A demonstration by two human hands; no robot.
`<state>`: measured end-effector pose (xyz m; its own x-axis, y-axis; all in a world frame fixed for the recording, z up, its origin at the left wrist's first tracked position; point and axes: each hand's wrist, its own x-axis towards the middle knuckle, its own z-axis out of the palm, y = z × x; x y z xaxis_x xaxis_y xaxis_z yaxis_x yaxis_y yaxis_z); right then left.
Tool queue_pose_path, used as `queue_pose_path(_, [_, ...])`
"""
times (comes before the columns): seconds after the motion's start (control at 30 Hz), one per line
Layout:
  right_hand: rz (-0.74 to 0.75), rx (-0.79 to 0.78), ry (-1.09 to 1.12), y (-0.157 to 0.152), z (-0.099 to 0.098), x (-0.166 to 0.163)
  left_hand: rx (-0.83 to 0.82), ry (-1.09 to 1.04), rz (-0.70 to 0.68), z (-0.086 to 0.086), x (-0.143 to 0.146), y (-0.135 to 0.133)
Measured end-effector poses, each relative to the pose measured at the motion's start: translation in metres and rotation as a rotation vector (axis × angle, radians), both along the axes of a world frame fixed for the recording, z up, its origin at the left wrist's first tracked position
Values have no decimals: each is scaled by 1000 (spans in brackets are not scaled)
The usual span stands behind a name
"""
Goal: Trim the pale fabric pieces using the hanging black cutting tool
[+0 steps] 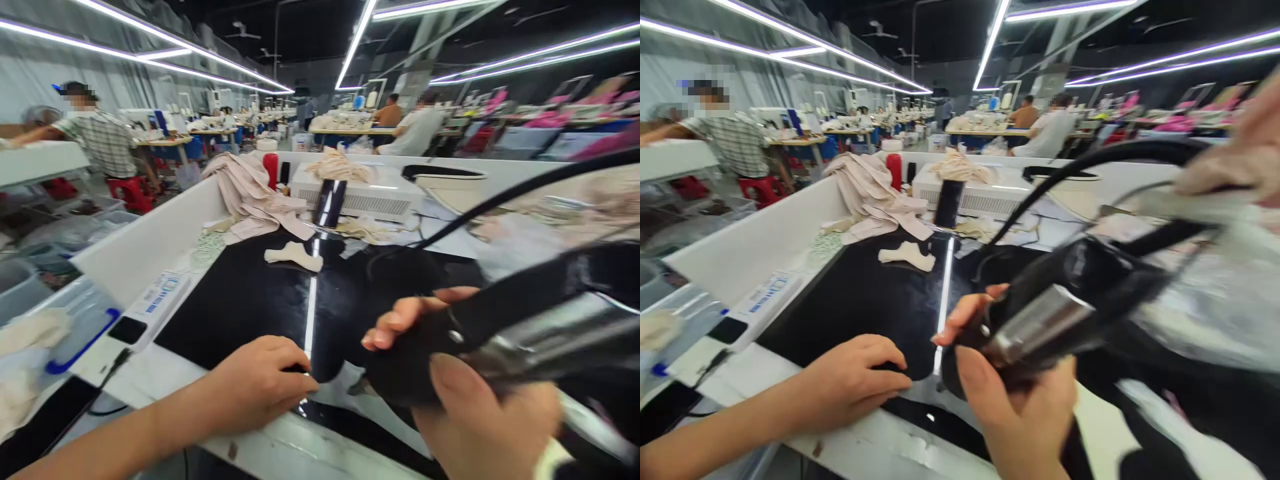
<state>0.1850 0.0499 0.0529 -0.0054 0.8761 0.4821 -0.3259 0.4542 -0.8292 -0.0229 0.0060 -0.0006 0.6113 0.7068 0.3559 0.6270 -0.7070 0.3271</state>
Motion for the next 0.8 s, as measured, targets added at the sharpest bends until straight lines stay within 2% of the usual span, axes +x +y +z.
queue_pose_path(0.1, [-23, 15, 43, -9, 9, -6, -81, -4, -32, 6, -7, 8])
queue_pose_path(0.27, [-88, 60, 61, -7, 8, -6, -83, 14, -162, 19, -9, 34])
queue_pose_path(0.4, [-93, 47, 68, -8, 7, -7, -198, -6, -286, 27, 1, 49])
queue_pose_path(0.53, [-98, 39, 90, -8, 8, -10, -332, 20, -360, 26, 6, 60])
queue_pose_path(0.8, [-108, 38, 96, -3, 4, -16, -465, 30, -450, 20, 4, 74])
